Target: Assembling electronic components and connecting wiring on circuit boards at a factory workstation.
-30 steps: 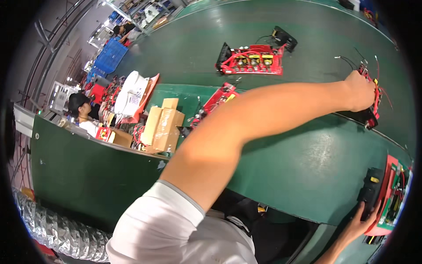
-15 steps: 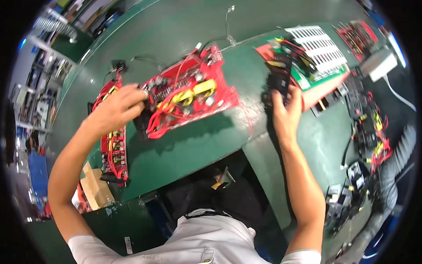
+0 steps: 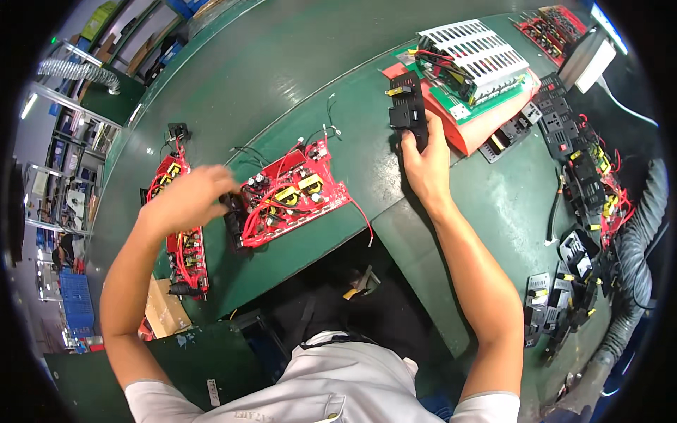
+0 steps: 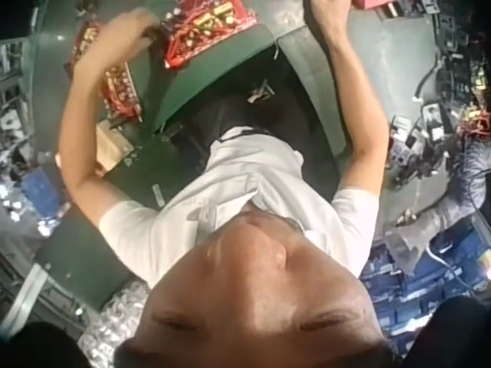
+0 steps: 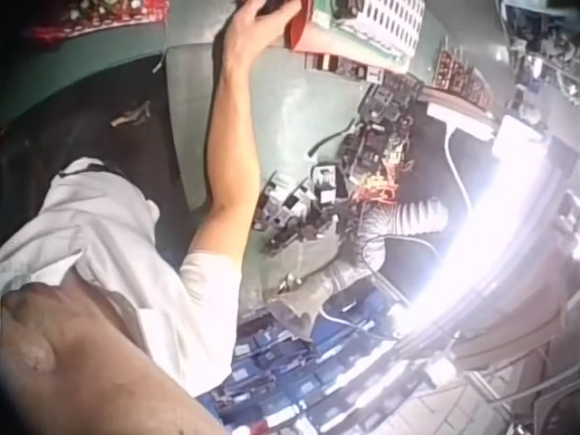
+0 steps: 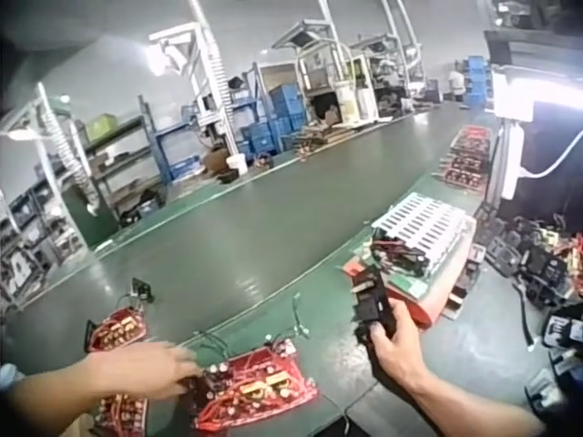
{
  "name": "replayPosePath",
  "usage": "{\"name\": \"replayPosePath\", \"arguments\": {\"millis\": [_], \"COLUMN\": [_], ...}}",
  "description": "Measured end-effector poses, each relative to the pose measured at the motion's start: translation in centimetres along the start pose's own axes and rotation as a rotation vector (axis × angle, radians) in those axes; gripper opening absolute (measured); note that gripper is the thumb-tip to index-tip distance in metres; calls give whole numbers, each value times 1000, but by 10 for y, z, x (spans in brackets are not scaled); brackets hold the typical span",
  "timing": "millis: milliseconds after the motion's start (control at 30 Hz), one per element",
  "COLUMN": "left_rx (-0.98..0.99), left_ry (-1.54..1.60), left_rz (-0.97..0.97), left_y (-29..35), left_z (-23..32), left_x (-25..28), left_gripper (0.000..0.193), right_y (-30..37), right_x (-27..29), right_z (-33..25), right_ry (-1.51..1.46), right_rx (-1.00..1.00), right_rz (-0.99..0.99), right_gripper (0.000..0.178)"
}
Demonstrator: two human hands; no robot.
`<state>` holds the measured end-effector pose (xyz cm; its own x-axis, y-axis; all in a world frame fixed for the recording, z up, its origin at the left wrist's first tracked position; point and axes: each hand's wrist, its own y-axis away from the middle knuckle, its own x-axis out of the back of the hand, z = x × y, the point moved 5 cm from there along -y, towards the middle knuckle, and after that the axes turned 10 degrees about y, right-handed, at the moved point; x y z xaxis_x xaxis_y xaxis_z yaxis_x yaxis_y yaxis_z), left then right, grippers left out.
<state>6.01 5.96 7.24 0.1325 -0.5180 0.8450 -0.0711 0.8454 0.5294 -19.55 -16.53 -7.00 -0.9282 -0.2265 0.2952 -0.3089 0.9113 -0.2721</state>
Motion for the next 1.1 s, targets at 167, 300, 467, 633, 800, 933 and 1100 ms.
{"name": "replayPosePath", "arguments": {"millis": [167,300,467,633,800,933,1100], "left_rx": [-171,-129,-43,-228,-223,-180,-266], "left_ry": [173,368,382,361,586,401,499], "left_rz": [832,860,563,697,799,1236,1109], "left_y": [-57,-107,-150,-145,-125,-104,-108], "left_z": [61,58,74,57,40,35,37], "left_x": [-7,-9,-15,-27,-23,-12,-11], "left_gripper": [41,50,40,23,28,14,16], "right_y": [1,2,5,14,18,11,12], "right_x": [2,-6,-4,-12,-29,-56,-81], "right_z": [4,-4,-9,-22,-34,-40,-44], "right_ry": [-104,-67,-36,-220,-421,-569,-547], "right_rx": [-11,29,5,2,-164,-275,-239], "right_rz": [-46,-73,-152,-239,-338,-428,-493], "right_gripper": [31,31,34,52,61,57,54]}}
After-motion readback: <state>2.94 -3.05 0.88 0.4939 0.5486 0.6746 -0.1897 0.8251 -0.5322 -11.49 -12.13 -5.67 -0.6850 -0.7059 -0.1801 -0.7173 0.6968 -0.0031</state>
